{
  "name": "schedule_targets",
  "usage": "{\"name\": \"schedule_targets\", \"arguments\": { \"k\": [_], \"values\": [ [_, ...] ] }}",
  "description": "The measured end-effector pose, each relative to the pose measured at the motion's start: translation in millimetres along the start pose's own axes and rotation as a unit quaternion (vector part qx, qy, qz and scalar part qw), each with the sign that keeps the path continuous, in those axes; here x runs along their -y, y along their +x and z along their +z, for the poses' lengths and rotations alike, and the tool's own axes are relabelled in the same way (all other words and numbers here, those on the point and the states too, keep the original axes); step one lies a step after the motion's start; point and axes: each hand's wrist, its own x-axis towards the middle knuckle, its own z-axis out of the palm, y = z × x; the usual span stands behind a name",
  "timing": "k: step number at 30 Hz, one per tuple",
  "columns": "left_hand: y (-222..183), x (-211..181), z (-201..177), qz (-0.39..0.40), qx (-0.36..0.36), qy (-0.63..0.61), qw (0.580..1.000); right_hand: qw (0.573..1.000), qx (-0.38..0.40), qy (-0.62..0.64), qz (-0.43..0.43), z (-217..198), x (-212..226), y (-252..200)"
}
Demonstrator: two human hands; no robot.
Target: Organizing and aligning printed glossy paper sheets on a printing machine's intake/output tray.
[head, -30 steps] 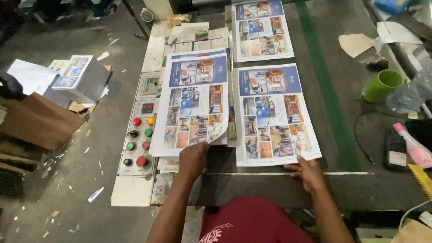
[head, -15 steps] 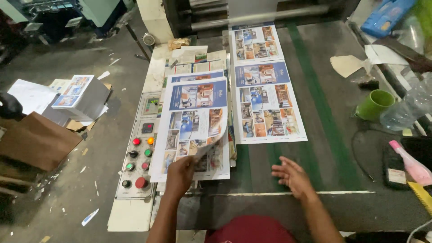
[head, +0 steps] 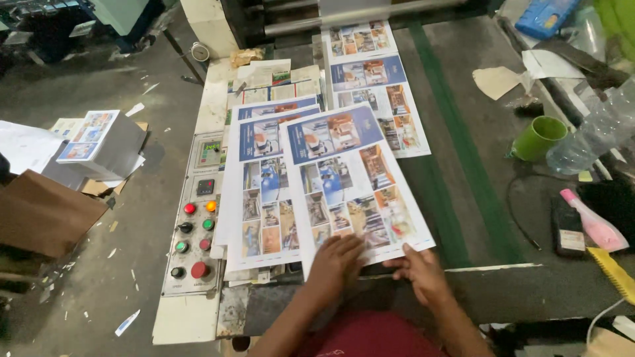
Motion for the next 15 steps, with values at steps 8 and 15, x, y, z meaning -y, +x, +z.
{"name": "schedule_targets", "arguments": {
  "k": [8, 15],
  "values": [
    [-29, 70, -62, -0.081, 0.05, 0.153, 0.984, 0.972, -0.201, -0.081, -0.086, -114, -5, -29],
    [-52, 93, -64, -0.101, 0.032, 0.199, 0.974, 0.965, -0.228, -0.127, -0.041, -138, -11, -46]
  ]
}}
